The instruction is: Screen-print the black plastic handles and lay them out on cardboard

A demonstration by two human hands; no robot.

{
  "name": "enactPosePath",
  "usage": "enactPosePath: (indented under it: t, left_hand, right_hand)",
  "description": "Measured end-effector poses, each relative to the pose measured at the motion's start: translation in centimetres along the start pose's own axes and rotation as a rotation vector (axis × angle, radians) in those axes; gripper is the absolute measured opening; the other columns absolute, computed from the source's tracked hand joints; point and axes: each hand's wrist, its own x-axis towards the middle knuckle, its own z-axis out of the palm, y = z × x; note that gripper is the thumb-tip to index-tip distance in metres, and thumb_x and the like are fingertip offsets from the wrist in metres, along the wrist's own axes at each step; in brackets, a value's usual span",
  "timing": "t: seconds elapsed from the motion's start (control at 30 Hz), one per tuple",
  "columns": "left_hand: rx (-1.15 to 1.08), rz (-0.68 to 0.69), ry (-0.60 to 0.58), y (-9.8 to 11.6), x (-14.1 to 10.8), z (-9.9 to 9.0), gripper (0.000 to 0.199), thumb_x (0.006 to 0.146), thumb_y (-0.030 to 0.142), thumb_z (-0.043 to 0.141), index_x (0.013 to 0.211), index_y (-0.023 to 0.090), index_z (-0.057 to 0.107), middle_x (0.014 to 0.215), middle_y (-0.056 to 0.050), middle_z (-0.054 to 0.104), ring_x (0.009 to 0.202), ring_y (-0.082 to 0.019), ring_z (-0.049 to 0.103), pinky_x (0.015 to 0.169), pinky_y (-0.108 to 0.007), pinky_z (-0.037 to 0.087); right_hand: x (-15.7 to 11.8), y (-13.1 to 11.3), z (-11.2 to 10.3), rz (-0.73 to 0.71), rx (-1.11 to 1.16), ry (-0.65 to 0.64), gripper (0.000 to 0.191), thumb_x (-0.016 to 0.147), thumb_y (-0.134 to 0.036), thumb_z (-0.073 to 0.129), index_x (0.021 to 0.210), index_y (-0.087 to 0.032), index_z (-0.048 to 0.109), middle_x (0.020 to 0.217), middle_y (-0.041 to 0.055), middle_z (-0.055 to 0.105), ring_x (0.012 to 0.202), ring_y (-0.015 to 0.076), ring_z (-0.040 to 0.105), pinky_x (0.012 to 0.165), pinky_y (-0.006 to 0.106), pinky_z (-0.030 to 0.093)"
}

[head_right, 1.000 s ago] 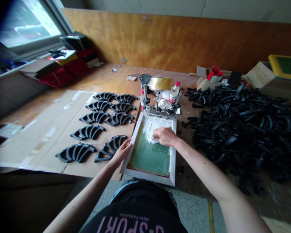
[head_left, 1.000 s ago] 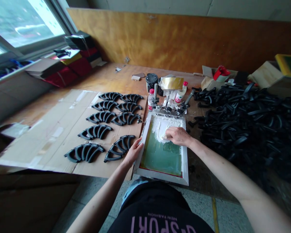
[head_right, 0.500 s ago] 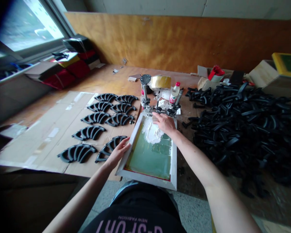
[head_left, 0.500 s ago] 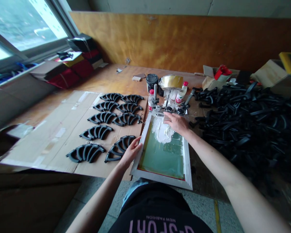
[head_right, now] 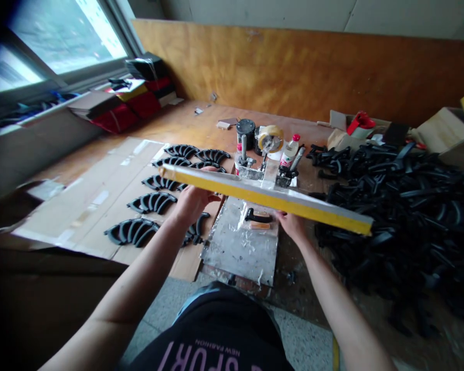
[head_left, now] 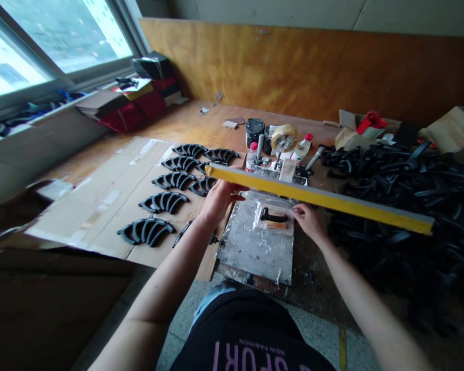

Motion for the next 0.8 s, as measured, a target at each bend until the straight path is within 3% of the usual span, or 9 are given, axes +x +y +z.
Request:
enactPosePath:
  t: [0.07, 0.17, 0.27, 0.37, 0.43, 0.53, 0.6, 0.7, 0.8]
  left_hand:
    - [-0.028, -0.02, 0.024, -0.2, 0.4, 0.6, 0.053, 0.089, 0.06, 0.045, 0.12, 0.018, 0.054, 0.09, -0.004, 0.065, 0.08, -0.015, 0.063, 0.066, -0.025, 0.05]
    - [-0.018, -0.048, 0.112, -2.0, -1.2, 0.5, 0.058, 0.088, 0.064, 0.042, 0.127, 0.021, 0.048, 0.092, -0.004, 0.066, 0.079, -0.014, 0.063, 0.062, -0.022, 0.049]
    - [0.059, -0.329, 0.005, -5.4, -5.1, 0.1, 0.065, 0.083, 0.067, 0.049, 0.123, 0.016, 0.053, 0.094, -0.009, 0.069, 0.076, -0.017, 0.065, 0.055, -0.023, 0.048]
    - [0.011, -0.571, -0.051, -9.0, -9.2, -0.4, 0.07, 0.08, 0.071, 0.049, 0.12, 0.014, 0.055, 0.097, -0.013, 0.07, 0.074, -0.019, 0.067, 0.052, -0.024, 0.046]
    - [-0.056, -0.562, 0.147, -11.0, -11.1, -1.4, 0.067, 0.08, 0.073, 0.046, 0.11, 0.014, 0.057, 0.091, -0.011, 0.07, 0.068, -0.017, 0.065, 0.05, -0.023, 0.044]
    - [-0.041, -0.479, 0.474, -13.0, -13.1, -5.1, 0.061, 0.078, 0.074, 0.047, 0.084, 0.014, 0.059, 0.073, -0.006, 0.065, 0.058, -0.013, 0.059, 0.047, -0.022, 0.04]
    - [0.044, -0.47, 0.606, -14.1, -14.5, -8.7, 0.062, 0.078, 0.075, 0.044, 0.074, 0.015, 0.058, 0.067, -0.006, 0.063, 0.055, -0.013, 0.057, 0.047, -0.022, 0.04]
    - [0.249, -0.566, 0.74, -15.6, -16.8, -14.4, 0.066, 0.081, 0.075, 0.033, 0.065, 0.016, 0.057, 0.068, -0.01, 0.065, 0.054, -0.014, 0.057, 0.046, -0.023, 0.041]
    - [0.43, -0.698, 0.747, -16.9, -18.4, -18.3, 0.067, 0.084, 0.073, 0.025, 0.069, 0.017, 0.058, 0.065, -0.012, 0.067, 0.052, -0.017, 0.059, 0.046, -0.026, 0.043]
  right_hand:
    - [-0.6, -2.3, 1.2, 0.037, 0.133, 0.022, 0.021, 0.088, -0.021, 0.057, 0.105, -0.015, 0.069, 0.097, 0.0081, 0.072, 0.088, 0.0181, 0.065, 0.078, 0.031, 0.053]
    - [-0.7, -3.8, 1.3, 0.098, 0.346, -0.005, 0.016, 0.085, -0.021, 0.062, 0.099, -0.02, 0.069, 0.099, 0.0077, 0.07, 0.097, 0.023, 0.061, 0.09, 0.039, 0.048]
    - [-0.1, -5.4, -0.3, 0.088, 0.45, 0.006, 0.011, 0.089, -0.024, 0.057, 0.093, -0.02, 0.067, 0.093, 0.0072, 0.066, 0.094, 0.0231, 0.059, 0.087, 0.037, 0.047]
    - [0.4, -9.9, -1.8, -0.07, 0.475, 0.059, 0.014, 0.092, -0.028, 0.056, 0.095, -0.02, 0.067, 0.092, 0.008, 0.064, 0.095, 0.0236, 0.056, 0.087, 0.036, 0.046]
    - [0.6, -14.3, -2.2, -0.248, 0.447, 0.03, 0.017, 0.094, -0.027, 0.052, 0.096, -0.019, 0.067, 0.091, 0.009, 0.063, 0.094, 0.0239, 0.055, 0.087, 0.037, 0.044]
    - [1.5, -20.2, -1.0, -0.429, 0.452, -0.08, 0.021, 0.096, -0.029, 0.049, 0.101, -0.022, 0.068, 0.094, 0.0089, 0.063, 0.094, 0.0231, 0.055, 0.085, 0.036, 0.045]
    - [3.0, -22.8, 0.7, -0.424, 0.479, -0.145, 0.022, 0.096, -0.033, 0.05, 0.106, -0.023, 0.067, 0.097, 0.0078, 0.064, 0.096, 0.0222, 0.056, 0.086, 0.034, 0.045]
    - [6.0, -24.9, 4.0, -0.299, 0.466, -0.235, 0.023, 0.096, -0.034, 0.05, 0.108, -0.023, 0.066, 0.099, 0.0073, 0.063, 0.099, 0.0211, 0.057, 0.087, 0.031, 0.046]
    - [8.7, -26.6, 6.6, -0.202, 0.393, -0.349, 0.023, 0.093, -0.033, 0.055, 0.111, -0.023, 0.064, 0.103, 0.0081, 0.061, 0.099, 0.0202, 0.058, 0.086, 0.03, 0.046]
